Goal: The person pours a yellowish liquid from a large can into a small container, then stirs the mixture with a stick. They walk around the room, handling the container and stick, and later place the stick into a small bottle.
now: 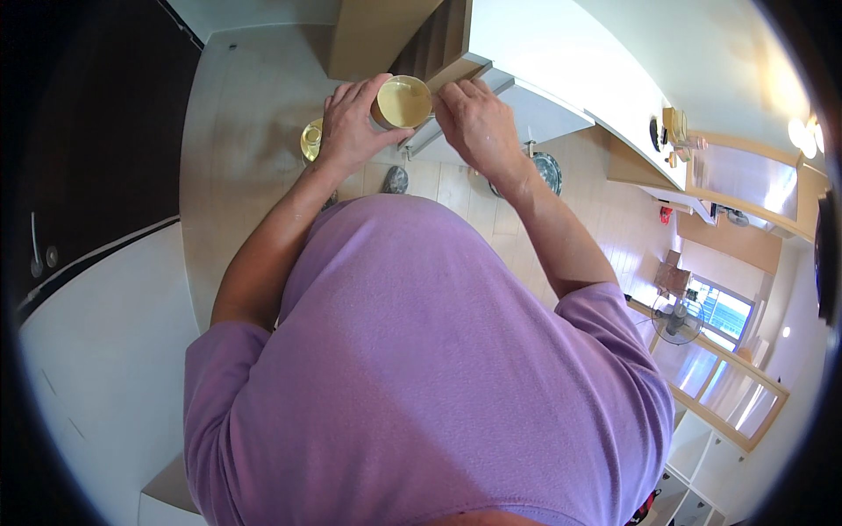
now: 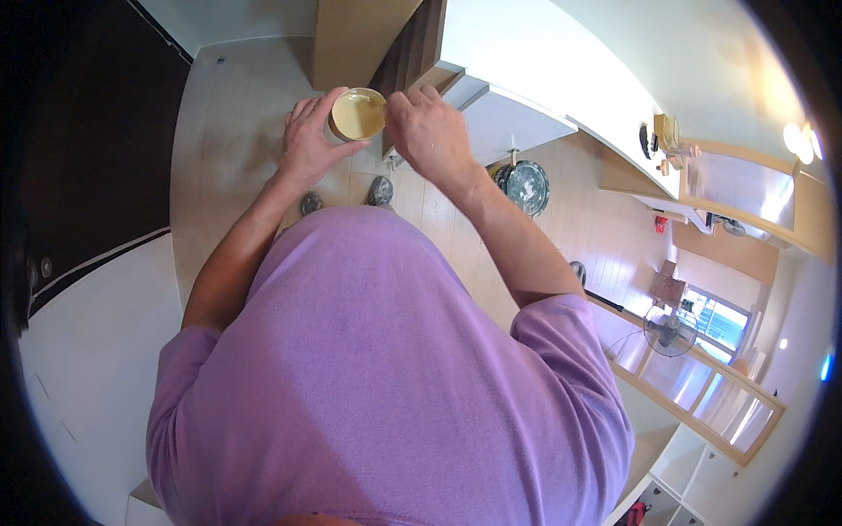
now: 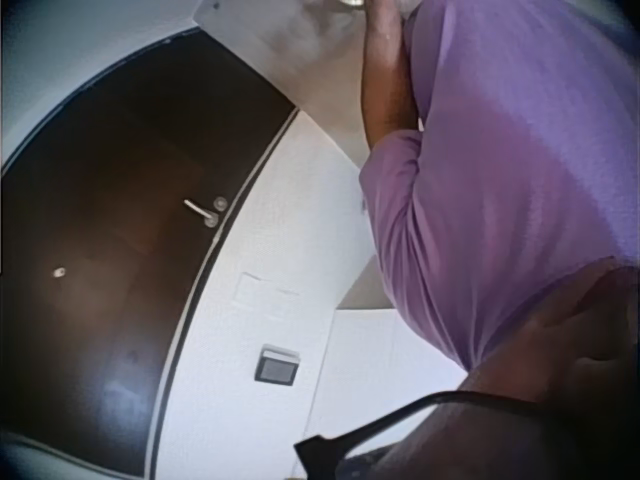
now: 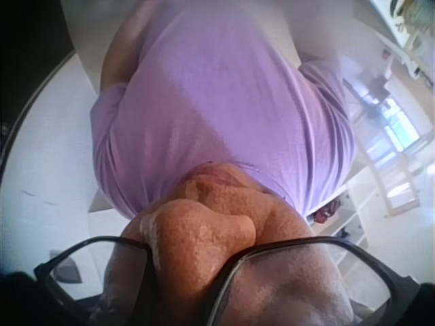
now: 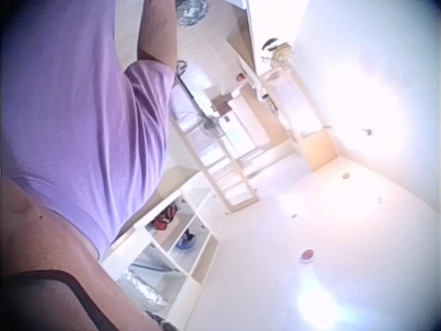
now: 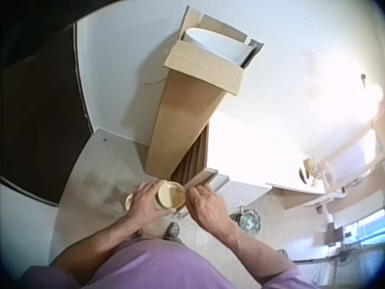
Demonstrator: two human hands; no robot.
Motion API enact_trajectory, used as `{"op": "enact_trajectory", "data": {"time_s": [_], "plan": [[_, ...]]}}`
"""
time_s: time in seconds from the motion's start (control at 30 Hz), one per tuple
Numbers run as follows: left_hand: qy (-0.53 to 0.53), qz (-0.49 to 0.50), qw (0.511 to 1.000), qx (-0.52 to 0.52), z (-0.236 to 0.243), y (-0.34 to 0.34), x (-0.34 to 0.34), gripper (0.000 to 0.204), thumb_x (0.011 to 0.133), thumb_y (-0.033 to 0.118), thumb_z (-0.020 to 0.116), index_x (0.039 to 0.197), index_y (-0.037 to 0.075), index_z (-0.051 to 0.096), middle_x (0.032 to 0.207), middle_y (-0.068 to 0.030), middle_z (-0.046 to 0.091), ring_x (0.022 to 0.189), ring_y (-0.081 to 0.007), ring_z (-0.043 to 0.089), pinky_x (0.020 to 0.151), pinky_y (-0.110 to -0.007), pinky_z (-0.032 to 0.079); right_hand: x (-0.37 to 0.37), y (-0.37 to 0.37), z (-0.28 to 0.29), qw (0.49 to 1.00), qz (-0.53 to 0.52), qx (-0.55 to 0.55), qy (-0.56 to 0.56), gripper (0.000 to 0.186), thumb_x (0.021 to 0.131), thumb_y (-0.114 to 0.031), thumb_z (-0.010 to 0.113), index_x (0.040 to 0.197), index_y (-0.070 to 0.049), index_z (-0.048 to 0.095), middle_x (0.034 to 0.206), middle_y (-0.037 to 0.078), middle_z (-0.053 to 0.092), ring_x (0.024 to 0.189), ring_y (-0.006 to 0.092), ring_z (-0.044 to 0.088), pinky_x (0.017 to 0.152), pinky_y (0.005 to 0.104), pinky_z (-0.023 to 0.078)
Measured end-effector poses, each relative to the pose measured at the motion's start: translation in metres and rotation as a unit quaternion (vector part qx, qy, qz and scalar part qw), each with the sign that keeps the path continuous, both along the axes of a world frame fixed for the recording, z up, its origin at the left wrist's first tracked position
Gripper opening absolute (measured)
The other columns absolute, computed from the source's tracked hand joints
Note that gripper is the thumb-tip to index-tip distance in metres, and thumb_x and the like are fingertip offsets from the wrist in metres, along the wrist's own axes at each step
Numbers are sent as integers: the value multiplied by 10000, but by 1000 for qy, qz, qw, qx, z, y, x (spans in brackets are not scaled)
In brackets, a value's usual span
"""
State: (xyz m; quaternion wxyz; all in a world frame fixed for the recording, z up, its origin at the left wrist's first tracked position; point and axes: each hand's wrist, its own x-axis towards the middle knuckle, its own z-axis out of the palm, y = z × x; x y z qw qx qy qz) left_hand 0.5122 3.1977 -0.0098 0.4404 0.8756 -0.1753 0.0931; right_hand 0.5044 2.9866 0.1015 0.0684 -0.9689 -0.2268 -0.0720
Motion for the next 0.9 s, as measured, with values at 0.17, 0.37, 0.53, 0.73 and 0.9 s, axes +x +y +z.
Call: {"op": "enact_trajectory", "data": {"time_s": [0.17,0.37,0.53,0.73,0.9], "plan": [[-9,-3,1000,-9,-5,-1,2,930,715,399,969,1501,114,563,1382,-88,676,1290,-313,591,1113,-472,425,-9,7,4,999,7,13,-28,120,911,-136,735,1005,-77,688,870,69,651,852,276,650,684,415,571],[-17,-19,1000,-7,4,-5,7,919,718,409,967,1493,120,566,1386,-79,674,1291,-314,585,1104,-475,423,23,-7,-2,989,111,-38,-87,230,863,-143,737,1090,-115,705,951,26,626,925,243,605,754,368,557],[-17,-12,1000,-10,-5,-5,5,894,730,427,956,1482,139,567,1388,-71,669,1292,-312,575,1093,-473,416,7,-15,-6,994,88,-42,-47,209,871,-139,721,1075,-109,690,947,34,622,924,251,604,755,381,565],[-11,-16,1000,-12,-10,-5,2,914,708,367,976,1492,124,572,1380,-80,678,1298,-311,584,1105,-475,423,-31,0,-11,999,42,25,4,118,920,-141,740,1005,-89,677,854,54,612,864,259,619,704,409,574],[-5,-18,1000,-20,-5,-5,4,932,707,371,978,1506,129,564,1386,-73,677,1298,-307,588,1111,-469,422,-15,0,-4,996,5,80,-27,93,955,-153,735,985,-76,691,870,63,647,843,275,627,693,422,565]]}}
